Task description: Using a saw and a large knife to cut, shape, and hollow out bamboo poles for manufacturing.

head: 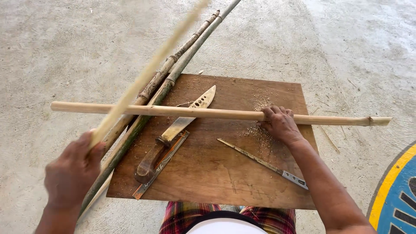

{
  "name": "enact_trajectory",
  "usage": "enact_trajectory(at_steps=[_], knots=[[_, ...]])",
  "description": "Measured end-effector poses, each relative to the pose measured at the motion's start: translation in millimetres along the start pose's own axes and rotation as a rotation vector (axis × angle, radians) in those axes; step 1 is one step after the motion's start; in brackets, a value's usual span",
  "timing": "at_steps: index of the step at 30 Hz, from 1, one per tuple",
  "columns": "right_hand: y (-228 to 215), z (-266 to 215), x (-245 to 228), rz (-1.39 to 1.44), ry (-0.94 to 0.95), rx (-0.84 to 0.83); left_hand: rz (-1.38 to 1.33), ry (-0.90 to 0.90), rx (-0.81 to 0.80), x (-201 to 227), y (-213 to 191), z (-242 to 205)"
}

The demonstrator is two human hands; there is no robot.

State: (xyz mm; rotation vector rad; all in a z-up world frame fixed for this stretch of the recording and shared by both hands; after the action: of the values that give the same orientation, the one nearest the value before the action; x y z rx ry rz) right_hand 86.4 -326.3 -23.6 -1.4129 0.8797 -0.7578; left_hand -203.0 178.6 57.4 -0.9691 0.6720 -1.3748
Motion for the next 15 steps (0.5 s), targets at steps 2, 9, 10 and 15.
enact_trajectory(at_steps=[2,9,10,15], knots=[[-7,-5,-3,-0.002,-0.039,0.073,0.058,0.076,-0.023,21,-6,24],[-82,-16,-3,-0.173,-0.146,0.510,0.291,0.521,-0.123,61,16,62],[-87,-15,1,-0.173,-0.154,0.510,0.292,0.514,-0.123,62,14,63],[-94,-1,70,-0.523,0.044,0.397,0.216,0.657,-0.035,37,15,76]])
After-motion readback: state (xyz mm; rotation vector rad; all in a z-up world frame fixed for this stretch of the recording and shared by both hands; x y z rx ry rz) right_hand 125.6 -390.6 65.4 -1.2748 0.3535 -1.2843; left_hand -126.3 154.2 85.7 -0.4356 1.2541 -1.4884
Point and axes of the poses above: each hand's wrist, its own z-axis towards the middle knuckle, its own y-axis out of the palm, x = y × z, the point moved 2 cm from there along z, towards the middle knuckle, and after that the axes turned 11 degrees about -x, right-handed, at the moved point
